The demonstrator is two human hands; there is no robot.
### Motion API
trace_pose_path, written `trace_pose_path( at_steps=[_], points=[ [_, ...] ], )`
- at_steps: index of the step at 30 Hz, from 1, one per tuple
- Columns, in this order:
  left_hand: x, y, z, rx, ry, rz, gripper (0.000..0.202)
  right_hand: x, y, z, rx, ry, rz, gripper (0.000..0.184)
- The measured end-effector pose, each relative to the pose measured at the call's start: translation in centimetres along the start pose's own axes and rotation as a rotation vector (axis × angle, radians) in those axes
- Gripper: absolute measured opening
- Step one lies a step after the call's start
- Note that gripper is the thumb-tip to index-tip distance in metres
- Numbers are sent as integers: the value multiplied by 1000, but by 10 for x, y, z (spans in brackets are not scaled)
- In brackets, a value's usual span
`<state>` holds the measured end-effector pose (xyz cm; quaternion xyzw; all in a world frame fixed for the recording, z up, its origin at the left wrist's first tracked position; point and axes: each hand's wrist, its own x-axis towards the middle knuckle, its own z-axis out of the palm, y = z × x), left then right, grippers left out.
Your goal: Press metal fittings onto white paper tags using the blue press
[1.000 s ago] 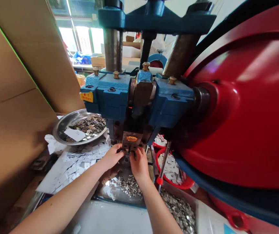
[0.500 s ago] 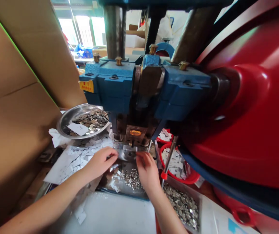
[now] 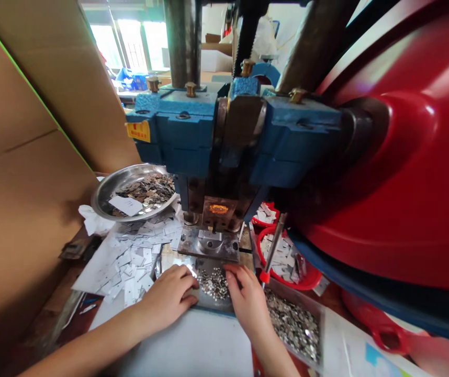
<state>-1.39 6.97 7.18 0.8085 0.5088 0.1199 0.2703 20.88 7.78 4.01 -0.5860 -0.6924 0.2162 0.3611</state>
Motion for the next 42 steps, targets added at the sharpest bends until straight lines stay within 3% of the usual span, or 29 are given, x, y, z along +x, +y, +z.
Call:
trace_pose_path(
  at_steps=[4, 11, 15, 19, 24, 29, 34, 42],
  points=[
    [2, 1, 0, -46, -1, -28, 7, 4, 4, -6, -108, 53, -43, 28],
    [-2, -4, 4, -175, 58, 20, 15, 21, 12, -7, -371, 96, -178, 27],
    [-3, -12, 8, -224, 192, 59, 24, 22, 15, -3, -475, 101, -253, 28],
    [-2, -17, 4, -275, 308, 65, 20, 23, 16, 1, -476, 118, -256, 26],
    [2, -17, -9, -412, 337, -12, 25, 29, 10, 2, -379, 142, -225, 23],
    [13, -16, -23, -491, 315, -101, 20, 60, -13, 6, -253, 167, -247, 18],
    [28, -11, -30, -530, 349, -142, 18, 88, -29, 20, -400, 161, -267, 23],
    [51, -7, -35, -592, 398, -108, 16, 71, -30, 14, -454, 87, -420, 26]
  ],
)
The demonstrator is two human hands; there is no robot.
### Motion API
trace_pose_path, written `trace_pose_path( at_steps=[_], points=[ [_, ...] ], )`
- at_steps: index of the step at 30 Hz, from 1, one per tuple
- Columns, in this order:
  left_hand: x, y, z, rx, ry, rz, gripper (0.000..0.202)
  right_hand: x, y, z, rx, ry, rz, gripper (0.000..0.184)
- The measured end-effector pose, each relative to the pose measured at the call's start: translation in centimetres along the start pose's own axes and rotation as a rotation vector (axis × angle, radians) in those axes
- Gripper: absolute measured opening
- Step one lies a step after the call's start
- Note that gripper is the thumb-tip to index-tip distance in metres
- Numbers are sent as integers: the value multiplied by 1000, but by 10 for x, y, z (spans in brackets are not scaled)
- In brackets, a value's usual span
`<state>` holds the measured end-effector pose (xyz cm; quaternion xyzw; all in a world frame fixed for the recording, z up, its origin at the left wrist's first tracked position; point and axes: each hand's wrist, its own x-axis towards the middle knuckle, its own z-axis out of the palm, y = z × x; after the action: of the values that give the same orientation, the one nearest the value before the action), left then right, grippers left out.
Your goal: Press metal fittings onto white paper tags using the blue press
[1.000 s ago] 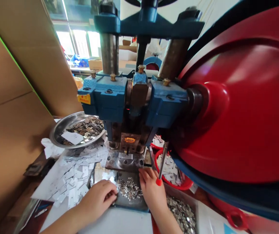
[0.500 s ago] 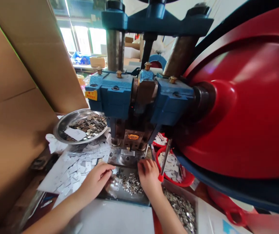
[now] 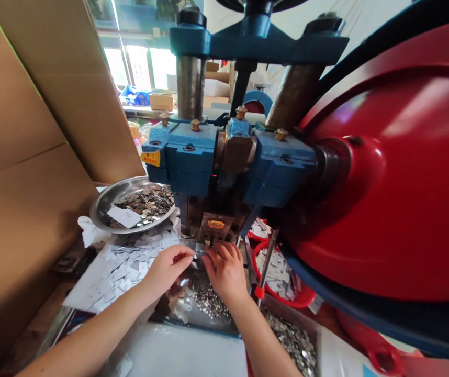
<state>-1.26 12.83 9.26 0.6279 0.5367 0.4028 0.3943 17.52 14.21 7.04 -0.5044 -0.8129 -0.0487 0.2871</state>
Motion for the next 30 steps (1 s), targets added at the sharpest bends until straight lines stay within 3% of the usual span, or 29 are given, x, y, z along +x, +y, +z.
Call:
trace_pose_path(
  at_steps=[7, 14, 23, 30],
  points=[
    [19, 1, 5, -15, 12, -27, 16, -10, -4, -3, 18, -50, 14, 32],
    [32, 2, 20, 176, 65, 28, 14, -15, 6, 6, 203, 132, 78, 28],
    [41, -10, 30, 280, 153, 97, 10, -13, 6, 5, 81, 84, 28, 28],
    [42, -12, 28, 310, 142, 102, 9, -13, 4, -1, -20, 22, 12, 26]
  ],
)
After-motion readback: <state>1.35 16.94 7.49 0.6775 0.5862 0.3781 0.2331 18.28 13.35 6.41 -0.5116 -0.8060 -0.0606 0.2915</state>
